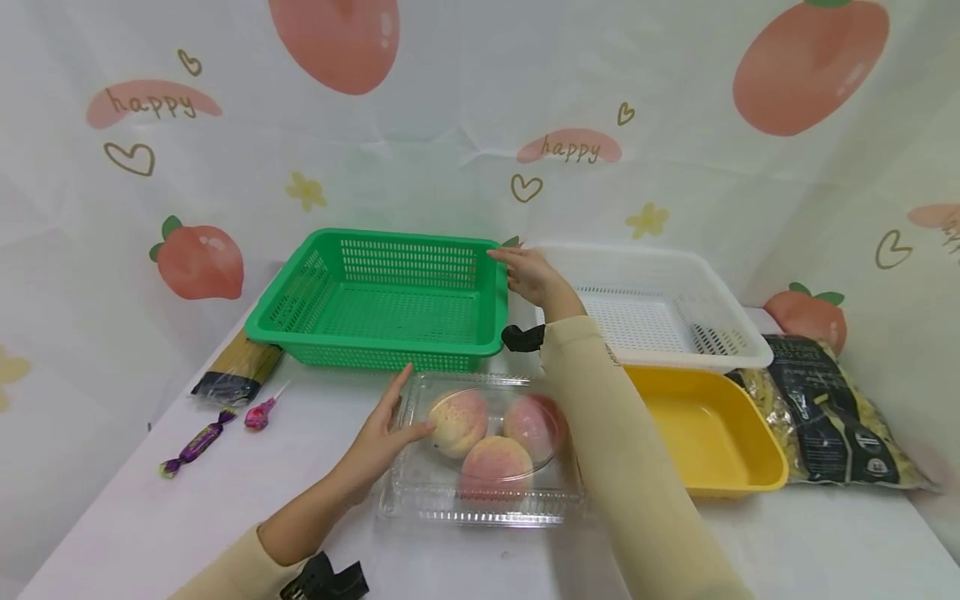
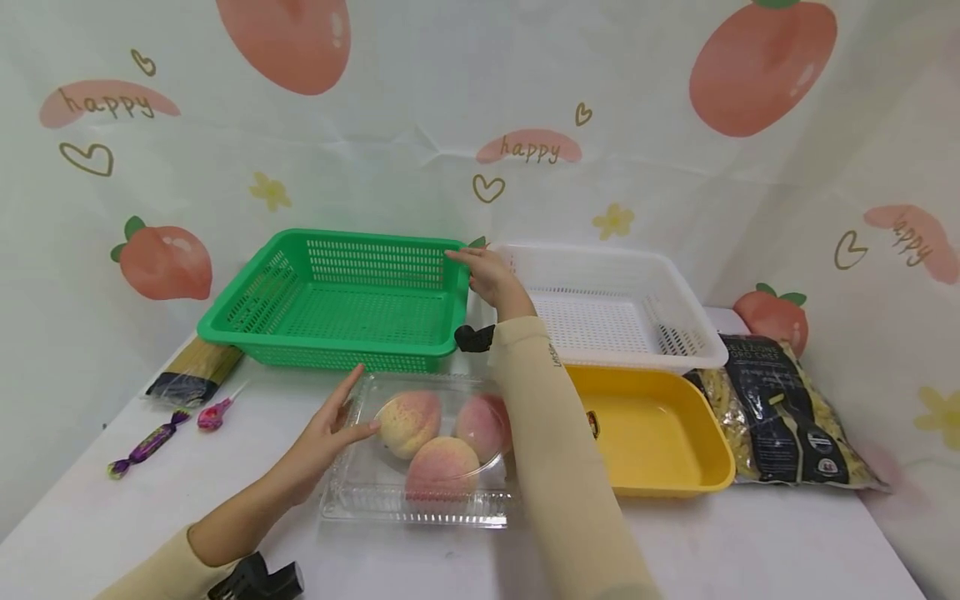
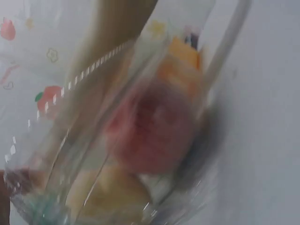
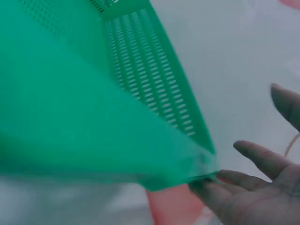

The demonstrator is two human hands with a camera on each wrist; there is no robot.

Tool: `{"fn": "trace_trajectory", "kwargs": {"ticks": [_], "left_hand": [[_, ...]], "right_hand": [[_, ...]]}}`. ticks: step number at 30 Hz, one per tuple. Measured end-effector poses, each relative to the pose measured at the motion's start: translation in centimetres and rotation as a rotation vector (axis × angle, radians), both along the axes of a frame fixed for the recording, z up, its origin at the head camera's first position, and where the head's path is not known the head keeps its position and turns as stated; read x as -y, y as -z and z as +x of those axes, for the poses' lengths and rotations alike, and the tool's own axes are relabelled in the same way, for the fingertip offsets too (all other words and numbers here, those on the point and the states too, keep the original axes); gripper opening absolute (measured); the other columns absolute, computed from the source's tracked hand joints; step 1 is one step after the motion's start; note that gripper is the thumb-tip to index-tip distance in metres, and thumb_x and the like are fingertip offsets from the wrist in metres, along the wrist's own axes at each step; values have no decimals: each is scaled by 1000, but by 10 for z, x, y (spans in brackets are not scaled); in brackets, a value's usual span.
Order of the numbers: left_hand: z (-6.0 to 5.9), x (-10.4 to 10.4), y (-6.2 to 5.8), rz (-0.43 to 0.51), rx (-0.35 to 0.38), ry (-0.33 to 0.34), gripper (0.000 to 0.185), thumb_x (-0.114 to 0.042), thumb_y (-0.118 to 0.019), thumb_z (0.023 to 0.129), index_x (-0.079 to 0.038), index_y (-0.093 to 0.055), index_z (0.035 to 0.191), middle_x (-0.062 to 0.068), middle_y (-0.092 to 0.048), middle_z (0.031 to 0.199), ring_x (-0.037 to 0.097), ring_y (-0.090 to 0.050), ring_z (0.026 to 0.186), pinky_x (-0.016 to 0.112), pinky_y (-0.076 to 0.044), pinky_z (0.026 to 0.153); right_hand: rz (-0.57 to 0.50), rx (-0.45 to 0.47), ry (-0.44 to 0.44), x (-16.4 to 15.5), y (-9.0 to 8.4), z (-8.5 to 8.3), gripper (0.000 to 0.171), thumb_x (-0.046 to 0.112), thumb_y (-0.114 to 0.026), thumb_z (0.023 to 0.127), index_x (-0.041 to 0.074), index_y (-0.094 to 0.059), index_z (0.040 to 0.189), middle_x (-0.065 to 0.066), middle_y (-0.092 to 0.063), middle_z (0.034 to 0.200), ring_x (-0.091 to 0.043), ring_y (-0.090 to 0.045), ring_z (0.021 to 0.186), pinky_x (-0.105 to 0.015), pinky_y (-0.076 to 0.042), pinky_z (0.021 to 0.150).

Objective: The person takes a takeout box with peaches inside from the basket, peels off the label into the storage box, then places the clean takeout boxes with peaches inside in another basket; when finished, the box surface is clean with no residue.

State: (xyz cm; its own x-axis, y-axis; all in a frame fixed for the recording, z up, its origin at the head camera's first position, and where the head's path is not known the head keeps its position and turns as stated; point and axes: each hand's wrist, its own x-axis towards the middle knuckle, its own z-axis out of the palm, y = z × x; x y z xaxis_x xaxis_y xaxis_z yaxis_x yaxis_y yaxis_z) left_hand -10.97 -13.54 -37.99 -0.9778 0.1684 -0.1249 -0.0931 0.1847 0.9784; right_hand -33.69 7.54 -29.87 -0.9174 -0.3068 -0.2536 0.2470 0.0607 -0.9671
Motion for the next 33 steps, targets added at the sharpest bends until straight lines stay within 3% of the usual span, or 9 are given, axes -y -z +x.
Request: {"fn": "trace_trajectory", "kwargs": {"ticks": [5, 9, 12, 15, 18, 23, 26, 30, 33], "left_hand": [[19, -3, 3, 162, 136, -8, 93, -19, -65, 85, -37, -1, 149, 9, 11, 157, 39, 10, 143, 62, -11, 110], [27, -5, 5, 248, 175, -16, 88, -16, -62, 87, -40, -4, 149, 12, 11, 157, 41, -8, 142, 50, -33, 107], [30, -5, 5, 258, 171, -32, 83, -15, -59, 89, -40, -8, 148, 12, 10, 157, 40, -26, 136, 36, -43, 95], [34, -2, 4, 246, 178, -50, 79, -17, -59, 89, -39, -11, 149, 12, 8, 157, 33, -48, 118, 17, -46, 68], [41, 5, 2, 256, 180, -73, 78, -15, -59, 90, -35, -13, 149, 15, 3, 157, 30, -54, 112, 14, -47, 61], [51, 25, 1, 290, 156, -89, 77, -11, -58, 90, -27, -13, 150, 13, -3, 157, 16, -46, 124, 25, -51, 89], [55, 40, 0, 299, 153, -84, 78, -10, -58, 90, -23, -11, 151, 12, -2, 157, 0, -53, 111, 27, -52, 87], [59, 66, 1, 332, 135, -46, 76, -9, -54, 93, -19, -6, 151, 15, -1, 157, -6, -56, 107, 27, -53, 86], [60, 86, 5, 413, 101, 5, 71, -6, -48, 96, -18, -4, 151, 0, -28, 152, -4, -55, 112, 28, -53, 86]], "right_hand": [[56, 14, 21, 4, 6, -3, 59, 14, -56, 94, 14, -29, 147, 0, -10, 158, -18, -6, 146, -38, -16, 118], [142, 2, 26, 6, 8, -3, 62, 8, -57, 92, 15, -30, 146, 1, -15, 157, -20, -9, 146, -38, -18, 117], [205, -2, 21, 8, 8, -3, 64, 5, -57, 91, 15, -27, 147, -1, -14, 157, -22, -9, 146, -38, -21, 117], [238, 9, 7, 10, 8, -2, 66, 2, -56, 91, 15, -24, 148, -3, -8, 158, -23, -4, 146, -39, -19, 117], [246, 9, 2, 13, 9, 0, 70, -4, -53, 90, 15, -21, 149, -4, -5, 158, -25, -1, 146, -39, -17, 117], [246, -16, 10, 19, 16, 0, 76, -14, -47, 86, 16, -19, 150, -5, -5, 158, -27, -5, 145, -40, -25, 114], [241, -25, 20, 21, 19, -1, 78, -16, -45, 85, 17, -19, 150, -6, -5, 158, -28, -7, 145, -39, -29, 112], [236, -46, 26, 22, 22, 0, 78, -17, -43, 85, 17, -17, 150, -6, -6, 158, -27, -9, 145, -37, -32, 108], [245, -74, 28, 23, 23, 1, 77, -17, -42, 85, 15, -17, 150, -6, -6, 158, -26, -13, 144, -34, -35, 99]]}}
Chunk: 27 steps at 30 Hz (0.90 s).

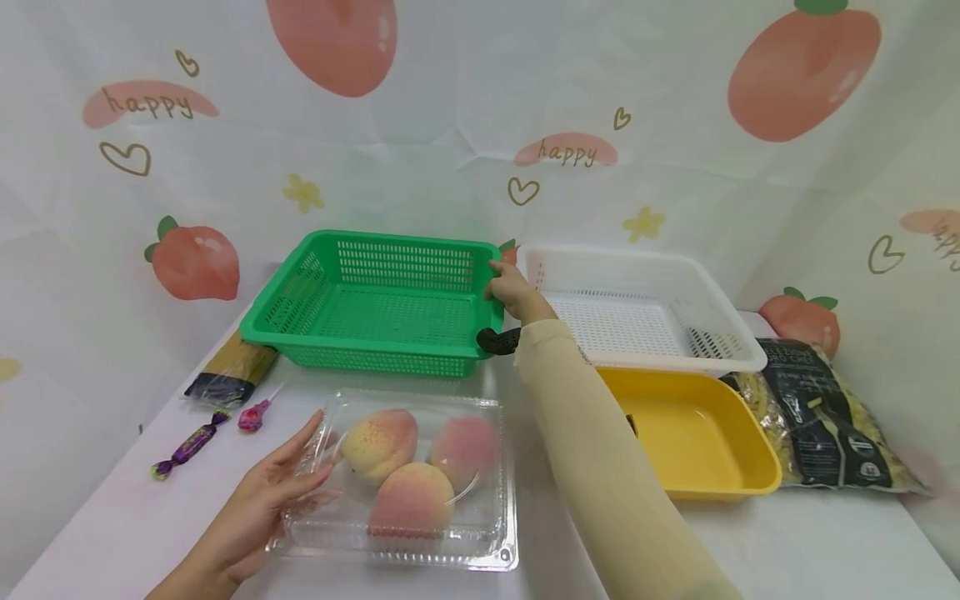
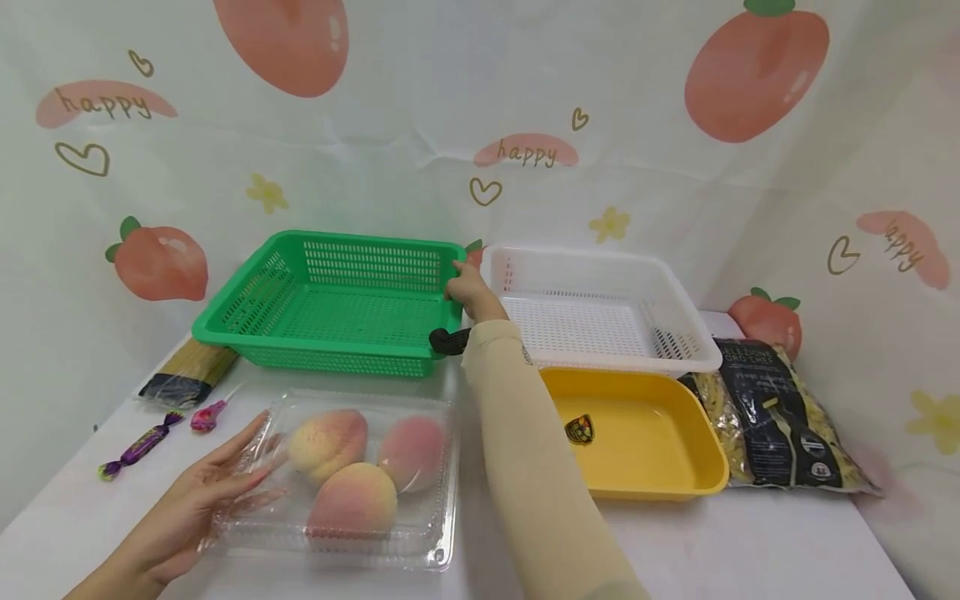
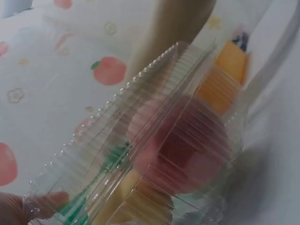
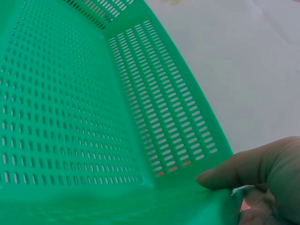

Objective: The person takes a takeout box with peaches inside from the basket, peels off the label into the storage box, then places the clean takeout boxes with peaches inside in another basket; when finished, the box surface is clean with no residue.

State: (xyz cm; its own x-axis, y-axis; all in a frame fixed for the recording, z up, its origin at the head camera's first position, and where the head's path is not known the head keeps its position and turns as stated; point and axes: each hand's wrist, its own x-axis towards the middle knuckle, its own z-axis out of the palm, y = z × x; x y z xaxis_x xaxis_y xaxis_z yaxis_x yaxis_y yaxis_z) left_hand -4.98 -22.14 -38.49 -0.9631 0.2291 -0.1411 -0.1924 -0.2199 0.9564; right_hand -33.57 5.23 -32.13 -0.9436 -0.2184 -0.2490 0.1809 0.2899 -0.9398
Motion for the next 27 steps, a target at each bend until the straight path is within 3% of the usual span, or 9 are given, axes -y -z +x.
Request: {"fn": "trace_trajectory", "kwargs": {"ticks": [4, 8, 14, 19, 24, 27], "left_hand": [[1, 23, -2, 169, -84, 56, 64, 0, -38, 98, -24, -9, 150, -21, -51, 131, 1, -54, 117, 29, -52, 88], [2, 41, -14, 305, -165, 63, 63, 6, -31, 98, -29, -19, 149, -15, -54, 132, 6, -55, 119, 31, -52, 89], [-6, 59, -40, 442, -262, 42, 65, 12, -25, 97, -27, -24, 148, -7, -53, 135, 20, -61, 113, 34, -53, 85], [-26, 62, -65, 491, -281, 43, 63, 11, -26, 97, -27, -28, 147, -2, -55, 132, 29, -65, 103, 36, -53, 81], [-57, 57, -80, 461, -239, 8, 64, 9, -33, 96, -29, -24, 148, -4, -58, 128, 24, -66, 104, 29, -56, 74], [-76, 58, -86, 431, -174, -11, 67, 5, -37, 97, -33, -16, 149, -4, -40, 144, 24, -68, 99, 17, -53, 57]], "right_hand": [[6, -25, 5, 1, 0, 2, 76, -16, -42, 85, 13, -16, 150, -7, -6, 158, -25, -17, 141, -33, -34, 86], [9, -31, 11, 1, 1, 3, 76, -16, -42, 85, 13, -17, 150, -7, -6, 158, -24, -19, 140, -33, -33, 84], [3, -27, 8, 2, 1, 3, 76, -17, -42, 85, 12, -17, 150, -7, -6, 158, -25, -15, 143, -34, -35, 91], [7, -25, 12, 2, 0, 3, 76, -16, -43, 85, 13, -18, 150, -7, -6, 158, -27, -17, 142, -36, -36, 100], [9, -37, 18, 0, -1, 3, 76, -16, -43, 84, 12, -18, 150, -5, -3, 159, -26, -14, 143, -37, -35, 103], [-2, -26, 11, -1, 0, 4, 76, -17, -42, 84, 12, -17, 150, -4, 0, 159, -25, -12, 144, -38, -33, 108]]}}
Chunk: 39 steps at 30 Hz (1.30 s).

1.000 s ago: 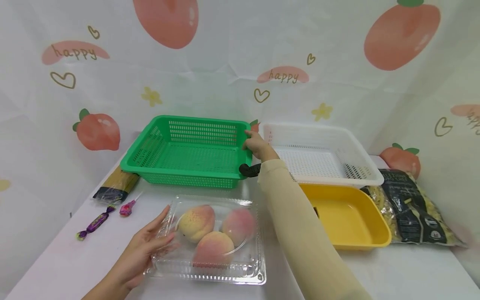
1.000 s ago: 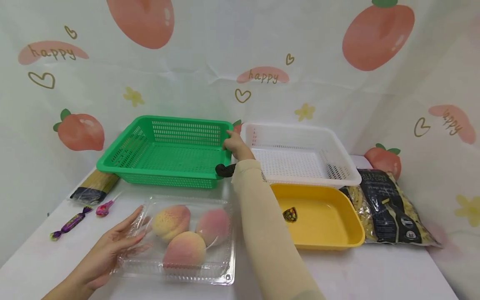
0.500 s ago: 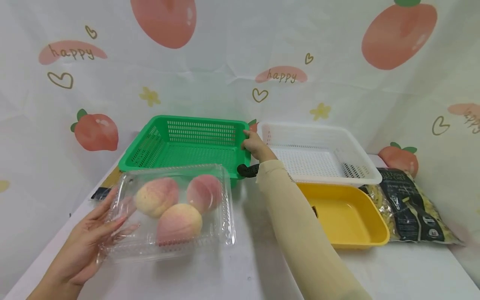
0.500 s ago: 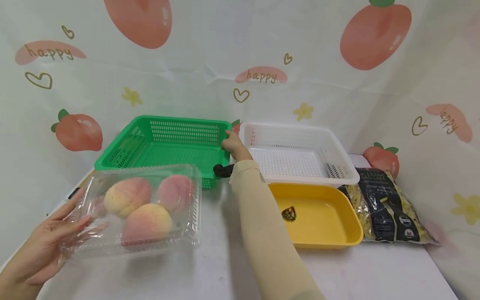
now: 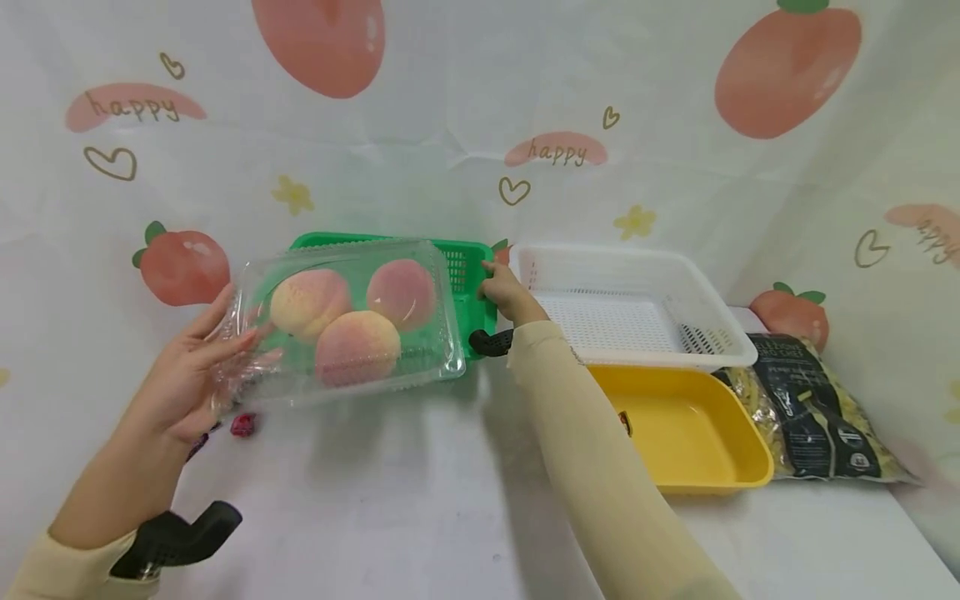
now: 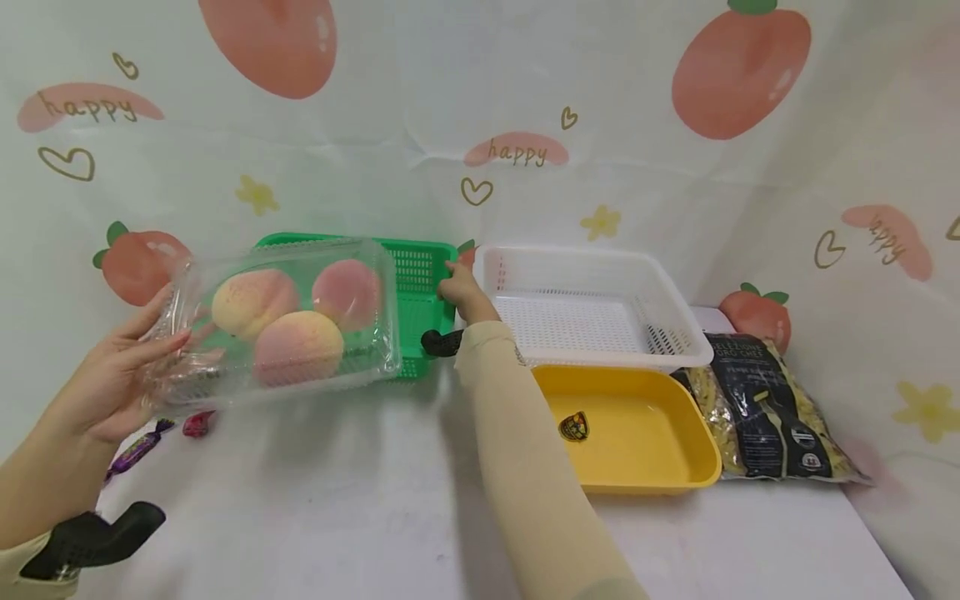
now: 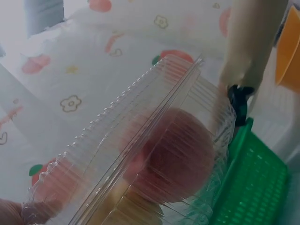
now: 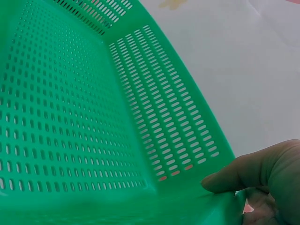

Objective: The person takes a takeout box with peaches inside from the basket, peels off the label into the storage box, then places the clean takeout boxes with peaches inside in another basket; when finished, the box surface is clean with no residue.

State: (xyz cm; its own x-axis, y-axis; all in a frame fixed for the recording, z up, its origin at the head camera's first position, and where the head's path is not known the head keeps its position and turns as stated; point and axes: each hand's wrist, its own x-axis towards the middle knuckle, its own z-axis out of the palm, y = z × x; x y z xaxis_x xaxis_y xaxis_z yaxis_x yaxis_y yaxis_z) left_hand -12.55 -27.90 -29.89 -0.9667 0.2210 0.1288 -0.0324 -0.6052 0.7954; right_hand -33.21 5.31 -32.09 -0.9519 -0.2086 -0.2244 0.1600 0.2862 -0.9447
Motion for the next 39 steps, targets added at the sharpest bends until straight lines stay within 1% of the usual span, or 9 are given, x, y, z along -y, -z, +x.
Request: {"fn": "trace_trajectory", "kwargs": {"ticks": [4, 7, 10, 12, 18, 22, 28, 34, 39], "left_hand": [[-23, 0, -11, -79, 72, -16, 73, 0, -42, 97, -35, -6, 149, -9, 6, 157, 19, -69, 93, 14, -42, 42], [-41, -4, -21, -140, 109, -38, 76, -2, -47, 95, -36, -5, 149, -3, 17, 156, 9, -68, 94, 14, -44, 45], [-58, -11, -30, -229, 145, -65, 79, -5, -52, 93, -38, -6, 148, -4, 16, 156, 0, -64, 95, 14, -50, 56], [-69, -15, -35, -302, 156, -86, 79, -9, -54, 92, -39, -6, 147, -5, 15, 156, 0, -57, 110, 17, -54, 68], [-98, -22, -43, -517, 174, -138, 78, -17, -55, 92, -42, -5, 145, -6, 17, 155, 13, -10, 145, 18, -52, 82], [-114, -26, -44, -569, 186, -149, 76, -13, -53, 93, -40, -6, 146, -3, 16, 156, 14, -11, 144, 24, -49, 93], [-129, -33, -38, -654, 174, -165, 74, -9, -49, 95, -35, -4, 148, 1, 15, 156, 17, -17, 143, 41, -28, 111], [-143, -39, -30, -655, 174, -137, 72, -4, -44, 96, -29, -3, 149, -7, 17, 155, 24, -7, 144, 43, -25, 113], [-154, -41, -25, -666, 207, -146, 71, -3, -45, 96, -28, -3, 148, -3, 14, 156, 27, -14, 142, 44, -26, 112]], "right_hand": [[1, 9, -12, 0, 2, 0, 75, -17, -42, 85, 12, -17, 150, -1, 4, 159, -24, -8, 145, -38, -33, 108], [4, -2, -14, 1, 2, 0, 75, -17, -42, 84, 11, -18, 150, 1, 7, 158, -23, -6, 145, -38, -34, 108], [0, -11, -16, 1, 1, 0, 75, -17, -42, 84, 11, -18, 150, 1, 7, 158, -23, -5, 145, -38, -33, 108], [1, -12, -20, 1, 1, 0, 75, -17, -42, 84, 11, -18, 150, 1, 8, 158, -23, -5, 145, -38, -32, 108], [14, -20, -28, 2, 1, 0, 75, -17, -43, 84, 11, -18, 150, 1, 7, 158, -22, -2, 145, -38, -30, 110], [33, -41, -30, 1, 2, -1, 76, -16, -44, 83, 9, -19, 149, -1, 6, 159, -22, -1, 145, -38, -30, 110], [35, -46, -30, 0, 1, 0, 75, -17, -43, 83, 9, -18, 149, -2, 8, 158, -22, 2, 145, -34, -33, 102], [43, -48, -24, 0, 0, 0, 74, -16, -42, 83, 10, -19, 149, -2, 8, 158, -21, 3, 145, -32, -33, 98], [38, -34, -23, 0, 0, 0, 74, -15, -42, 84, 12, -18, 150, 0, 9, 158, -20, 5, 145, -31, -34, 92]]}}
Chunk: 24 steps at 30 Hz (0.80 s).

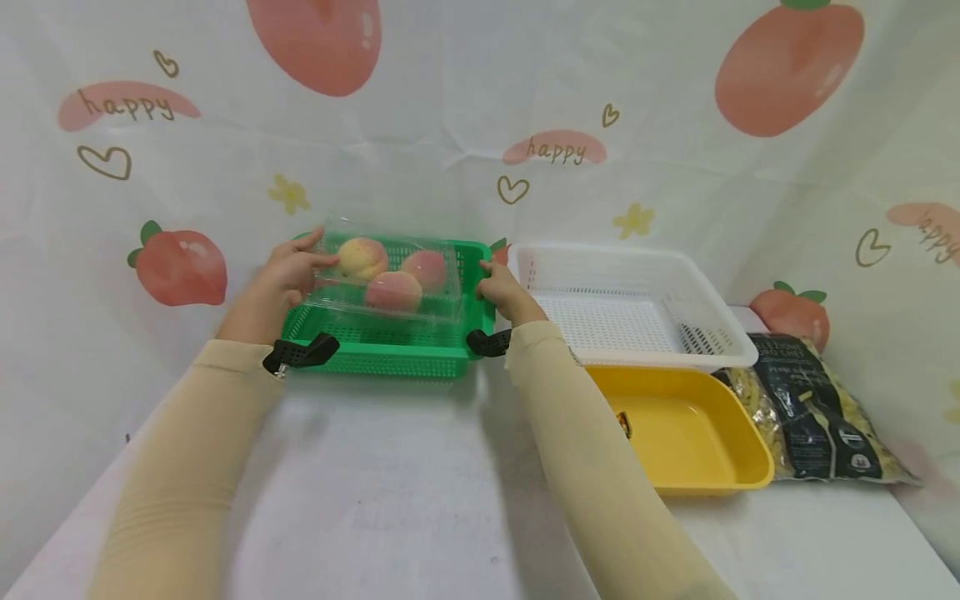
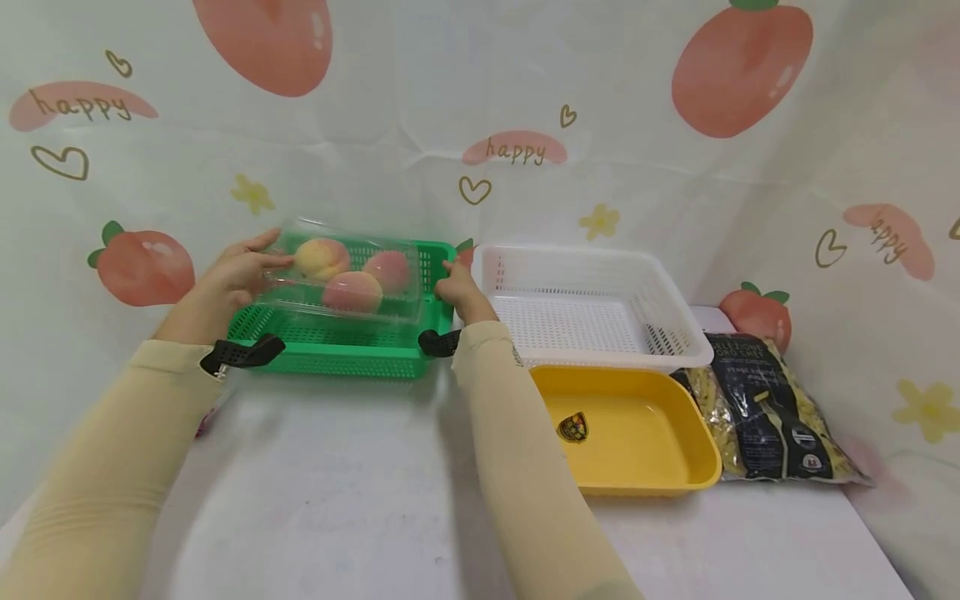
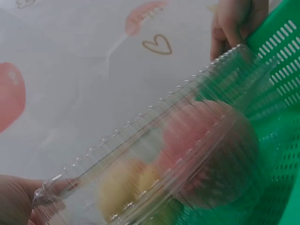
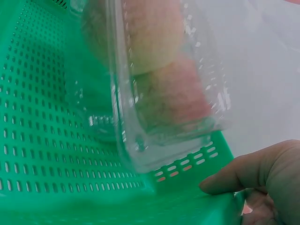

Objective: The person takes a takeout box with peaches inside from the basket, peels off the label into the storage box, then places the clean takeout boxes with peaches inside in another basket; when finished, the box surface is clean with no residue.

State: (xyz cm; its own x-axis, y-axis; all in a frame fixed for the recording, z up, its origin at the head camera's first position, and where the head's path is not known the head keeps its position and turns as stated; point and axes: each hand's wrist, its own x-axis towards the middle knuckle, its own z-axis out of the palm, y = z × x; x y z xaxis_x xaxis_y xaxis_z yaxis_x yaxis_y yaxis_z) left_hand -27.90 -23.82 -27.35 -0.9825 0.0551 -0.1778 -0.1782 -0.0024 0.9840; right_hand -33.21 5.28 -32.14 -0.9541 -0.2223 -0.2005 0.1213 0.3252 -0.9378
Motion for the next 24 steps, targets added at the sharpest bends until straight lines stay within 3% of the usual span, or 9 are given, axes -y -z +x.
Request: {"fn": "trace_trajectory", "kwargs": {"ticks": [10, 14, 19, 24], "left_hand": [[-8, -2, 14, -27, 54, 60, 70, -5, -42, 98, -25, 1, 149, 4, 10, 157, 30, -16, 141, 43, -25, 114], [-8, -5, 20, -42, 62, 48, 70, -5, -43, 98, -24, 0, 149, 8, 6, 157, 32, -20, 140, 46, -25, 113], [-11, -6, 26, -53, 76, 22, 69, -8, -44, 97, -27, -3, 149, 3, 9, 157, 36, -23, 139, 47, -26, 113], [-12, -4, 30, -37, 100, 23, 69, -8, -46, 97, -27, -6, 149, 10, -2, 157, 31, -21, 141, 46, -26, 113]], "right_hand": [[2, 2, 3, 0, 0, 0, 74, -15, -43, 85, 11, -18, 150, 2, 9, 158, -20, 4, 145, -31, -34, 88], [4, 13, -4, 1, 1, -1, 74, -14, -43, 86, 13, -17, 150, 3, 9, 158, -19, 4, 145, -31, -34, 86], [14, 5, -7, 2, 0, -1, 74, -14, -43, 85, 13, -17, 150, 3, 9, 158, -20, 3, 145, -31, -34, 83], [24, 8, -6, 1, 0, -1, 74, -13, -44, 86, 14, -17, 150, 3, 9, 158, -21, 3, 145, -33, -35, 86]]}}
